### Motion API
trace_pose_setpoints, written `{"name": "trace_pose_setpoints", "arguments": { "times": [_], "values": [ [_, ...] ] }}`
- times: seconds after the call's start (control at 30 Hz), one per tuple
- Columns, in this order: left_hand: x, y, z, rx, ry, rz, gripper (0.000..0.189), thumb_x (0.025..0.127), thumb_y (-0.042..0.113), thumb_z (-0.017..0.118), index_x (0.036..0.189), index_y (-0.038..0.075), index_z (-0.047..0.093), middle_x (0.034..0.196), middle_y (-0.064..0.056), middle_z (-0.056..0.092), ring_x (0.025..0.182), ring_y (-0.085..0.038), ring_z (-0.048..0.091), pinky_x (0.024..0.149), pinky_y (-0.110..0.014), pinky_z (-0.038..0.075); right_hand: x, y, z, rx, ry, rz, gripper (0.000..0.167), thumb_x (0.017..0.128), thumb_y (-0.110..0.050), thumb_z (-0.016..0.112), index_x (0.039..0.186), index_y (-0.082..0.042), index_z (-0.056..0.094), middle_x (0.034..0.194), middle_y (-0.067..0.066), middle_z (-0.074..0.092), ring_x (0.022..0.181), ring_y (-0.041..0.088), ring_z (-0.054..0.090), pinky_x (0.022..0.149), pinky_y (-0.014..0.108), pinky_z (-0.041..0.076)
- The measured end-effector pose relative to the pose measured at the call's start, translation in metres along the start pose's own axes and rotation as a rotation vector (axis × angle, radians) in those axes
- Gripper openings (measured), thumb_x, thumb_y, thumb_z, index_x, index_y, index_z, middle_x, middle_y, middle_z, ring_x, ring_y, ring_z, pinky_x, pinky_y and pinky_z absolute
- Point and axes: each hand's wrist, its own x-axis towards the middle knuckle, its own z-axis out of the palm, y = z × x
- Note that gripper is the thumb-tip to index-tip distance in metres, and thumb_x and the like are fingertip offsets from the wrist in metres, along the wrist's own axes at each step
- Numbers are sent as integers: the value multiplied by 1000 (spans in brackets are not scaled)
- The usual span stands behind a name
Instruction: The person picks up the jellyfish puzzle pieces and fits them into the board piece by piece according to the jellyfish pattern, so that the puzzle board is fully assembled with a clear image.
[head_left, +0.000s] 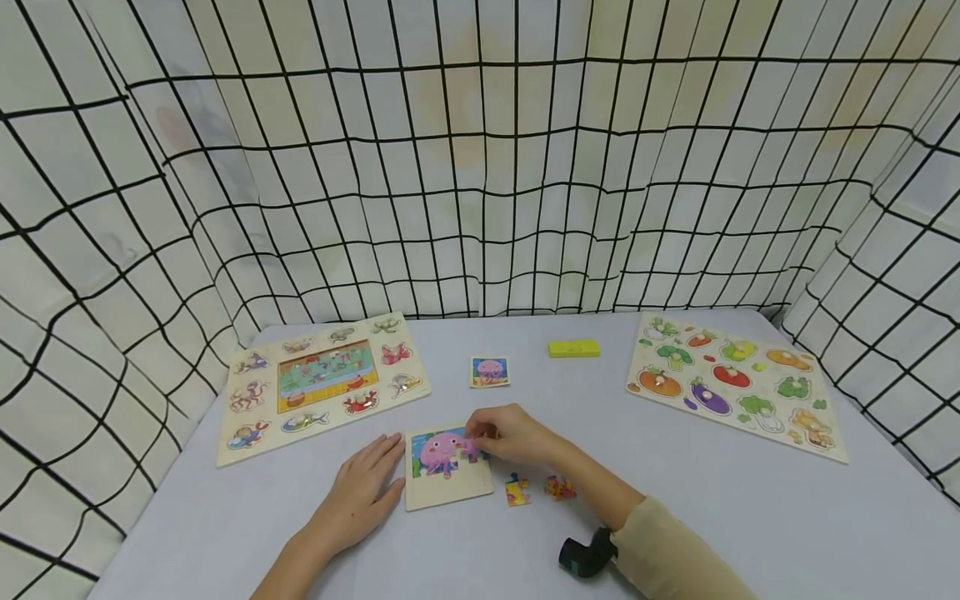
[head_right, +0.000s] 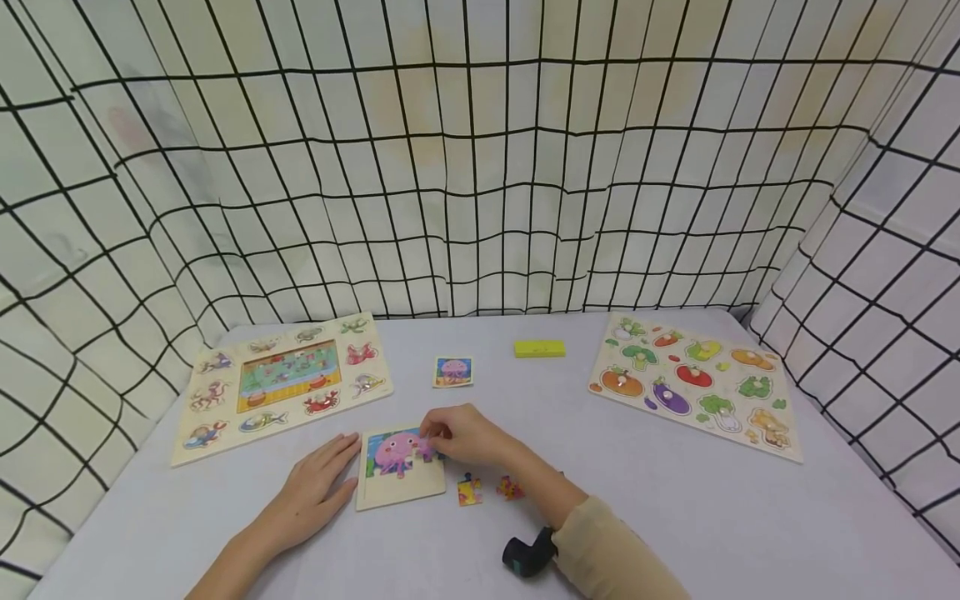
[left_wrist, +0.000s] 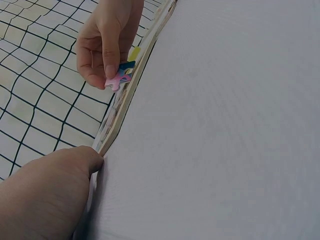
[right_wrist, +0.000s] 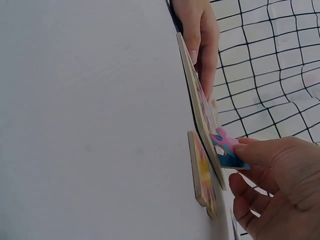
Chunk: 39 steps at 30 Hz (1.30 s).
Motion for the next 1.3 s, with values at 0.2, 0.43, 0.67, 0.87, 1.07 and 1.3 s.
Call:
{"name": "trace_pose_setpoints", "arguments": {
  "times": [0.2, 0.43, 0.67, 0.87, 1.07, 1.3],
  "values": [
    [0, 0, -1, -2, -2, 0, 54, 89, 23, 57, 136, 2, 41, 143, -11, 35, 133, -31, 25, 103, -54, 20, 5, -3, 5, 13, -5, 0, 7, 87, -9, 61, 92, -13, 63, 77, -12, 58, 66, 4, 48, 59, 16, 46],
    [0, -1, 0, 8, 20, 23, 53, 89, 21, 58, 135, 2, 43, 143, -11, 37, 132, -31, 27, 103, -53, 22, 8, -5, 9, 18, -6, -2, 7, 86, -7, 62, 90, -13, 63, 73, -10, 56, 64, 4, 47, 57, 16, 44],
    [0, -1, -1, 12, 18, 18, 53, 89, 23, 58, 136, 2, 42, 143, -10, 36, 133, -30, 26, 103, -53, 21, 9, -6, 10, -34, -11, 1, 7, 84, -8, 65, 88, -13, 64, 74, -11, 55, 65, 4, 47, 57, 16, 43],
    [0, -1, -1, 8, 10, 8, 54, 89, 23, 58, 136, 2, 42, 143, -10, 36, 133, -30, 26, 104, -53, 21, 9, -9, 9, -82, -8, 4, 7, 83, -11, 67, 89, -14, 64, 76, -10, 53, 66, 4, 46, 56, 16, 41],
    [0, 0, -1, 8, 4, 10, 54, 89, 22, 58, 137, 2, 41, 144, -10, 35, 133, -30, 25, 104, -53, 20, 9, -10, 8, -93, -8, 26, 7, 83, -13, 68, 89, -15, 65, 71, -8, 50, 63, 5, 44, 53, 16, 37],
    [-1, 2, -2, 7, 4, 8, 54, 89, 21, 59, 136, 2, 42, 143, -10, 36, 133, -30, 26, 104, -54, 21, 9, -8, 10, -88, 1, 53, 8, 81, -15, 70, 88, -16, 65, 74, -6, 53, 61, 4, 44, 51, 16, 37]
  ]
}}
